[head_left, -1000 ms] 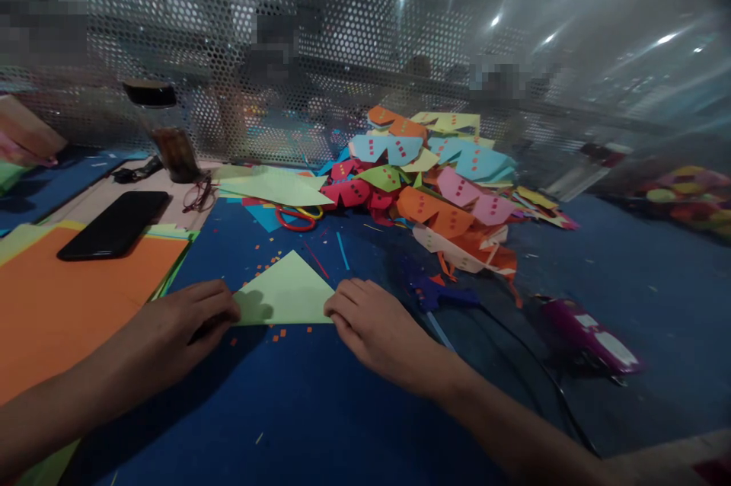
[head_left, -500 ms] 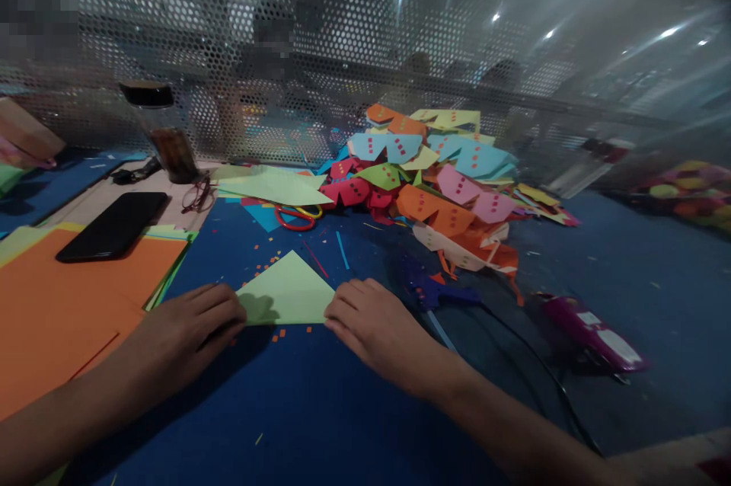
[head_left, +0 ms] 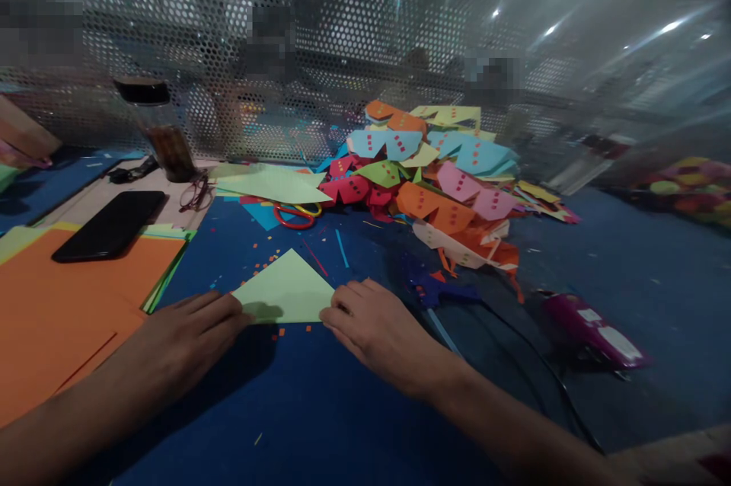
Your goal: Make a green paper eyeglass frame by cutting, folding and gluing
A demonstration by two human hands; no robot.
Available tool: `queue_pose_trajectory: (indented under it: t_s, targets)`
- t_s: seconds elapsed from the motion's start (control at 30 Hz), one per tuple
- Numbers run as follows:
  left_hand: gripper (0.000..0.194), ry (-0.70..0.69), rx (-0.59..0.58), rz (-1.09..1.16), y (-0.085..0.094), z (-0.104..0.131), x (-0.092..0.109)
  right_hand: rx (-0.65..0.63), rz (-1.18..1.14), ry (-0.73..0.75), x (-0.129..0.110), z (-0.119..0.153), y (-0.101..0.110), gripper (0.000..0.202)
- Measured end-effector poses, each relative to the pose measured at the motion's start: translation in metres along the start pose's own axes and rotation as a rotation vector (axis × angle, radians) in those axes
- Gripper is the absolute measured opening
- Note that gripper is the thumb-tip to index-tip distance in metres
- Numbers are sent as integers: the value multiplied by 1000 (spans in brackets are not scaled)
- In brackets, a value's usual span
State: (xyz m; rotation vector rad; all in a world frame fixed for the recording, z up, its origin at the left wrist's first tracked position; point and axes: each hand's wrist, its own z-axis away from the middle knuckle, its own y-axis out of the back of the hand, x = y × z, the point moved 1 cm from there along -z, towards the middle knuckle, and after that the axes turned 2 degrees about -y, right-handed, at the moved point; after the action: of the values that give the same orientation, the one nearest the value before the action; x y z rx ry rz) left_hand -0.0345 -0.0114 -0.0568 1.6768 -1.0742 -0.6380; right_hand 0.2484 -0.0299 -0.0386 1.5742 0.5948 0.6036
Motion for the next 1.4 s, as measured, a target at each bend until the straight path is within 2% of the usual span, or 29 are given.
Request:
queue_pose_trajectory:
  t_s: [0.17, 0.33, 0.57, 0.73, 0.93, 1.07, 1.4]
  targets:
    - [41, -38, -90, -74, 0, 2, 1, 22, 17, 19, -1, 0, 0, 6]
    - [38, -18, -114, -92, -4, 3, 0, 20, 23, 19, -2, 0, 1, 7]
    - [37, -32, -83, -85, -6, 3, 3, 39, 44, 28, -4, 0, 1, 5]
    - [37, -30, -121, -108, -7, 3, 4, 46, 45, 24, -4, 1, 1, 3]
    - [46, -52, -130, -131, -4, -4, 8, 41, 44, 25, -6, 0, 2, 3]
    - [49, -41, -181, -144, -4, -6, 9, 44, 42, 23, -6, 0, 2, 3]
    - [68, -39, -247, -237, -15, -7, 10, 31, 18, 42, -9, -2, 2, 15]
